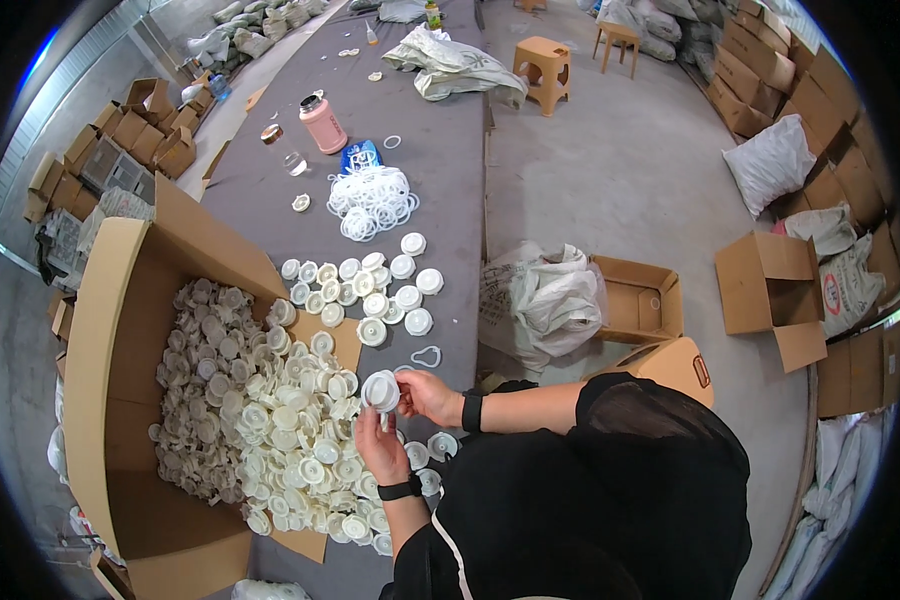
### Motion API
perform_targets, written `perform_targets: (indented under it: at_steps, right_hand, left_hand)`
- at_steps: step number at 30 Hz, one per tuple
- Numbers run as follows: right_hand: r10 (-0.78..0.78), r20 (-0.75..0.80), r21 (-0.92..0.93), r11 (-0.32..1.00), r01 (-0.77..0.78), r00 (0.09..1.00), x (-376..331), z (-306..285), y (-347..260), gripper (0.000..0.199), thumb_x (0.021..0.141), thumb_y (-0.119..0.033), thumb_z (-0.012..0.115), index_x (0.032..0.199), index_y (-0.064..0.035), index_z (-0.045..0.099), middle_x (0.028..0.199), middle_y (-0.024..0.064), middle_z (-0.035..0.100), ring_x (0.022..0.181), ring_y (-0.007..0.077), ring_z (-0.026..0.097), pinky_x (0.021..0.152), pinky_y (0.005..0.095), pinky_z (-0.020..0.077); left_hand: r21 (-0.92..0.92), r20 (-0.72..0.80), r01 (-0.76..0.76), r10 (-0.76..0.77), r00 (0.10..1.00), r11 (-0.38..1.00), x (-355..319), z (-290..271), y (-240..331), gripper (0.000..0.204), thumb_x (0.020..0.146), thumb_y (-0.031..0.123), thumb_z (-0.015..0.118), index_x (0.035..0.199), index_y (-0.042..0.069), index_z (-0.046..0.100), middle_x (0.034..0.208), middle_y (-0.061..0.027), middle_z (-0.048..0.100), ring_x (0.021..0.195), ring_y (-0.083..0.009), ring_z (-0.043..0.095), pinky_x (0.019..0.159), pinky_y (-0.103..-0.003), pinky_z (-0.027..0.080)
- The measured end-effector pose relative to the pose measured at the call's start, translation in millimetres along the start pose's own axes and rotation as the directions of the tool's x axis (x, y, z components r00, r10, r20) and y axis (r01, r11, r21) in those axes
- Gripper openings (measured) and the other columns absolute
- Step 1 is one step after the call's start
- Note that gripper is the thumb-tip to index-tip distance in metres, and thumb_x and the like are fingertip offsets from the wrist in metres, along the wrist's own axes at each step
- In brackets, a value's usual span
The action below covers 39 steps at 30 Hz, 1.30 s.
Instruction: Sort and assemble small white plastic caps and rings at a manufacturing table.
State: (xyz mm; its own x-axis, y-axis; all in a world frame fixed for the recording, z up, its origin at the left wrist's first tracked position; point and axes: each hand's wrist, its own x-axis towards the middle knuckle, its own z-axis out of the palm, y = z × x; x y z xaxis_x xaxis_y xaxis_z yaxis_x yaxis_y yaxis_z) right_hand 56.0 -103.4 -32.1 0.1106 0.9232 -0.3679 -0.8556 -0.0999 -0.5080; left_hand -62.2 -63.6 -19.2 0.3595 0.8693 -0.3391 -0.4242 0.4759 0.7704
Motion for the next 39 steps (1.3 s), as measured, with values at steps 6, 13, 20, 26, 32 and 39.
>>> perform_targets:
  at_steps: [6, 13, 20, 26, 32, 39]
  right_hand:
    - [-0.061, -0.104, -0.137, 0.990, 0.046, 0.993, 2.8, -2.0, -4.0, 0.022, 0.086, -0.028, 0.038, 0.081, -0.0087, 0.048, 0.068, 0.0025, 0.051, 0.053, 0.0111, 0.046, 0.051, 0.0244, 0.0370]
    - [-0.065, 0.031, -0.084, 0.994, 0.068, 0.997, 2.0, 1.8, -4.8, 0.020, 0.085, -0.029, 0.041, 0.082, -0.0100, 0.047, 0.069, 0.0006, 0.050, 0.052, 0.0090, 0.046, 0.049, 0.0229, 0.0350]
    - [-0.074, 0.096, -0.168, 0.982, 0.089, 0.993, -2.3, 4.2, -3.8, 0.014, 0.082, -0.021, 0.051, 0.086, -0.0085, 0.048, 0.068, -0.0016, 0.050, 0.055, 0.0064, 0.048, 0.050, 0.0207, 0.0365]
    - [-0.097, 0.068, -0.192, 0.975, 0.108, 0.993, -2.8, 2.4, -2.5, 0.012, 0.081, -0.018, 0.051, 0.084, -0.0071, 0.048, 0.063, -0.0017, 0.049, 0.050, 0.0065, 0.047, 0.045, 0.0201, 0.0367]
    - [-0.107, 0.067, -0.101, 0.988, 0.113, 0.992, -3.7, 5.2, 0.2, 0.014, 0.081, -0.020, 0.047, 0.082, -0.0064, 0.048, 0.063, -0.0002, 0.050, 0.047, 0.0067, 0.046, 0.043, 0.0197, 0.0354]
    - [-0.105, 0.041, -0.093, 0.990, 0.109, 0.994, -5.7, 12.7, -3.1, 0.021, 0.081, -0.024, 0.047, 0.073, -0.0053, 0.051, 0.059, 0.0002, 0.050, 0.040, 0.0056, 0.040, 0.037, 0.0174, 0.0315]
  left_hand:
    - [-0.014, 0.030, -0.064, 0.065, 0.997, 0.998, 1.8, 14.2, 9.6, 0.014, 0.080, 0.015, 0.053, 0.090, 0.006, 0.052, 0.092, -0.0035, 0.054, 0.088, -0.0124, 0.049, 0.078, -0.032, 0.036]
    - [-0.098, 0.033, 0.038, -0.034, 0.999, 0.994, 8.1, -4.5, -4.0, 0.013, 0.080, 0.014, 0.053, 0.090, 0.005, 0.052, 0.090, -0.0045, 0.055, 0.088, -0.0142, 0.050, 0.079, -0.032, 0.037]
    - [-0.152, -0.023, 0.018, -0.022, 1.000, 0.988, 8.5, -1.9, -4.0, 0.008, 0.080, 0.012, 0.054, 0.081, 0.005, 0.050, 0.086, -0.0059, 0.056, 0.078, -0.0140, 0.053, 0.070, -0.026, 0.043]
    - [-0.157, -0.028, 0.002, -0.007, 1.000, 0.988, 8.6, -4.9, -5.3, 0.007, 0.079, 0.010, 0.054, 0.076, 0.007, 0.050, 0.079, -0.0048, 0.057, 0.074, -0.0124, 0.054, 0.066, -0.024, 0.043]
    - [-0.204, 0.012, 0.020, -0.018, 1.000, 0.979, 11.7, -2.2, -5.7, 0.009, 0.077, 0.012, 0.054, 0.082, 0.005, 0.051, 0.082, -0.0063, 0.057, 0.075, -0.0152, 0.055, 0.062, -0.025, 0.043]
    - [-0.308, 0.025, 0.177, -0.178, 0.984, 0.935, 9.6, 8.7, -6.7, 0.023, 0.080, 0.024, 0.048, 0.090, 0.004, 0.053, 0.081, -0.0057, 0.059, 0.065, -0.0157, 0.057, 0.053, -0.027, 0.046]
